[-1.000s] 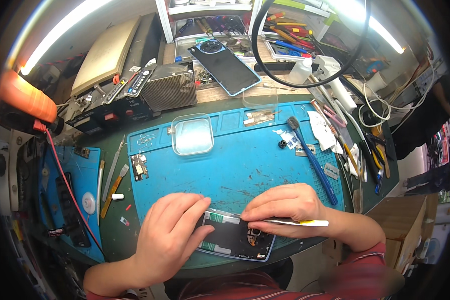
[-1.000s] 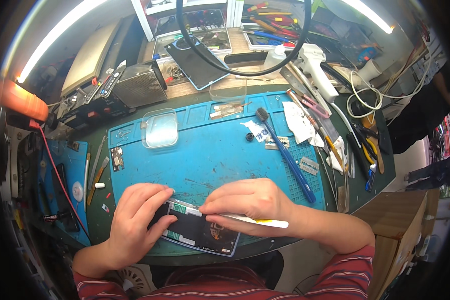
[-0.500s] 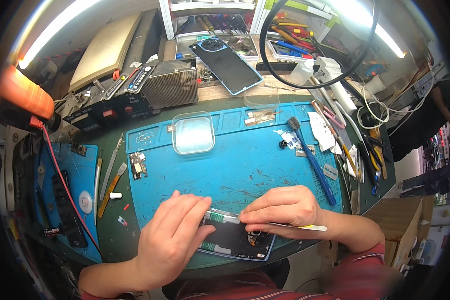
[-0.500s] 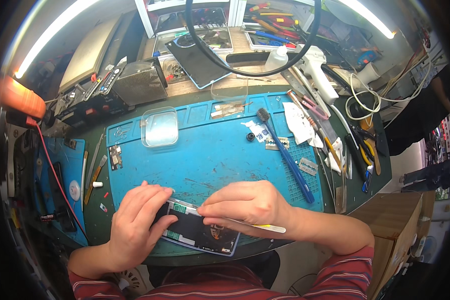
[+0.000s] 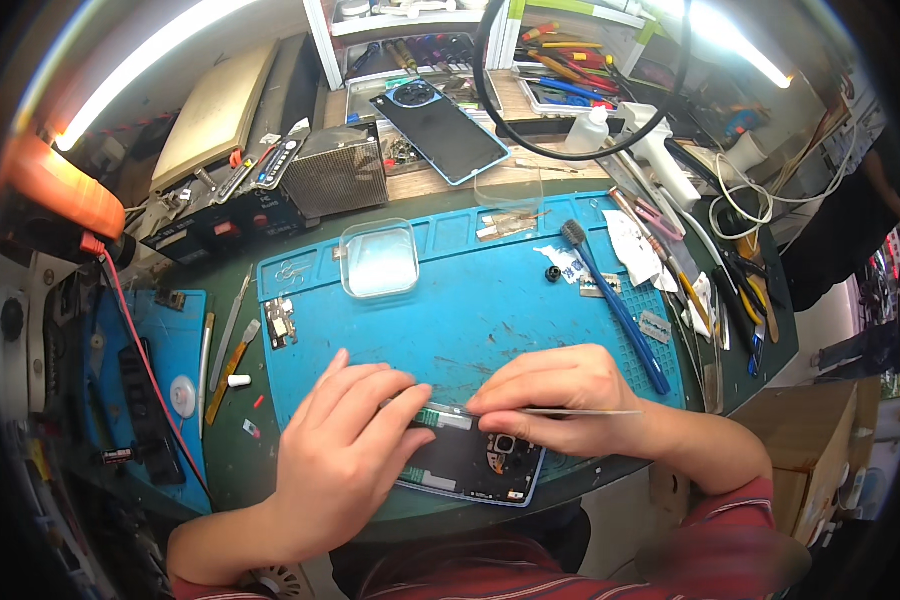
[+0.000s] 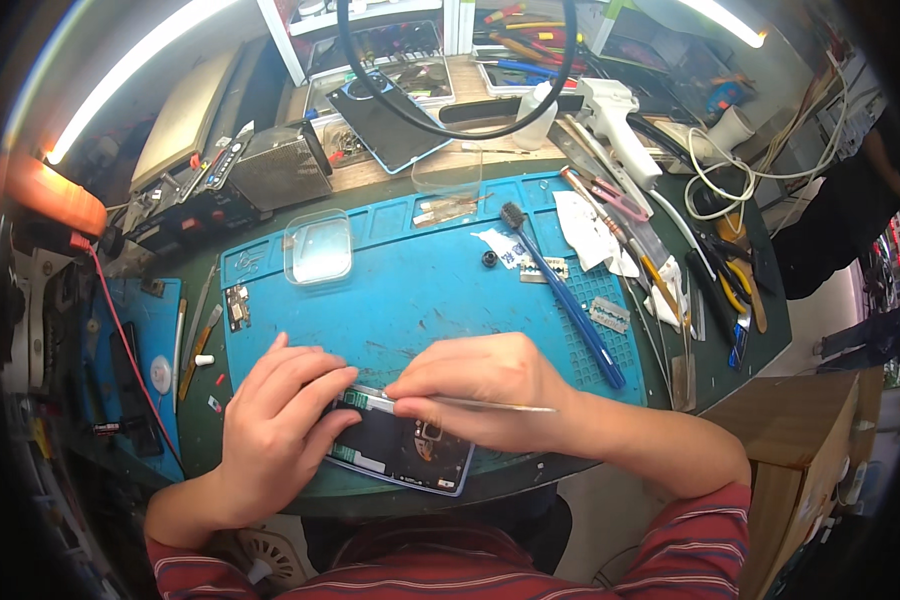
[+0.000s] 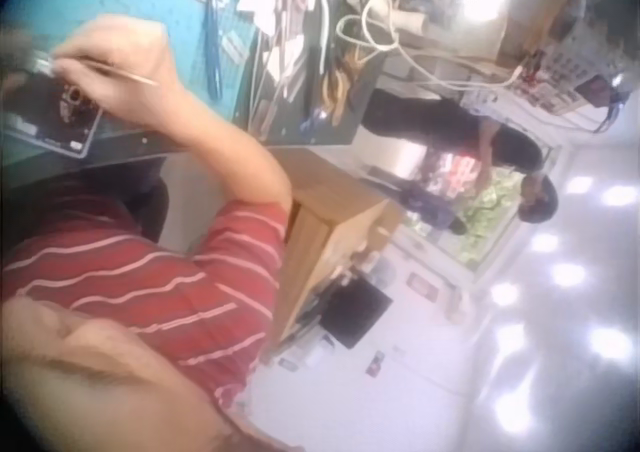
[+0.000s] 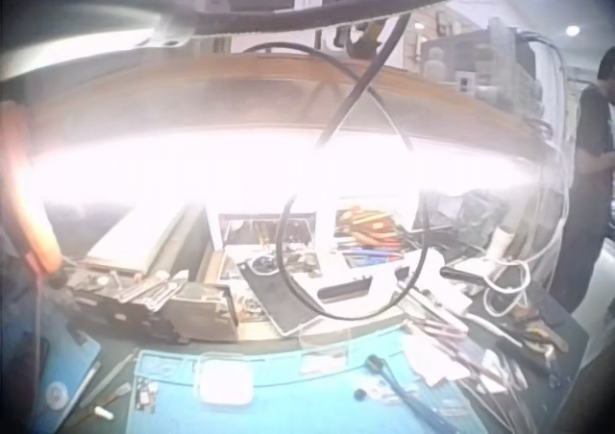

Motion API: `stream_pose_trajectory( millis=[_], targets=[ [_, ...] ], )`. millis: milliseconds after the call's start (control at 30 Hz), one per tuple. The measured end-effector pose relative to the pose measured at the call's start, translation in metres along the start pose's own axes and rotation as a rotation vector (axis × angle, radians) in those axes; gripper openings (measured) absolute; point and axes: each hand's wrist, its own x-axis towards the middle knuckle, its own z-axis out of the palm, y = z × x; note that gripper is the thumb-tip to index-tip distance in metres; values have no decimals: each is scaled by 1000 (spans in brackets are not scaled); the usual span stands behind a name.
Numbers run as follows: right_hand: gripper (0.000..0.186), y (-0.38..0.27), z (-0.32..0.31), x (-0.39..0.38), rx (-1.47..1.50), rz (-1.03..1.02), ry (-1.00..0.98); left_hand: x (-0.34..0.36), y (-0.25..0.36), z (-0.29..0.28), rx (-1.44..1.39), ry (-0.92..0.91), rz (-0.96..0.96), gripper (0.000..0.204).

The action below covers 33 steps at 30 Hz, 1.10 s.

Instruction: The person disassembles a smartphone, removes the back cover, and uses a screwdriver and tweezers to manipulate internal components. They then apply adhesive along the frame edges in preparation for reassembly.

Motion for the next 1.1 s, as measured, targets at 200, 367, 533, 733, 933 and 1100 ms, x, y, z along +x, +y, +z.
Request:
stream_pose_trajectory(
  millis=[200, 367, 533, 733, 933, 1100],
  targets=[
    [11, -5, -3, 1, -12, -3, -4, 6, 2, 4, -61, -10, -26, 24],
    [9, -2, -2, 0, -11, -7, -9, 6, 1, 4, -55, -4, -1, 20],
    [10, -1, 0, 0, -18, -22, -11, 6, 5, 6, -80, 3, -32, 19],
    [17, 1, 1, -1, -38, -19, -40, 9, 3, 8, -97, -16, -21, 18],
    [18, 0, 1, -1, -35, 39, -65, 17, -2, 9, -29, -50, 36, 12],
    [13, -3, -1, -1, 61, 108, -15, 18, -4, 16, 77, 34, 156, 11]
  ],
)
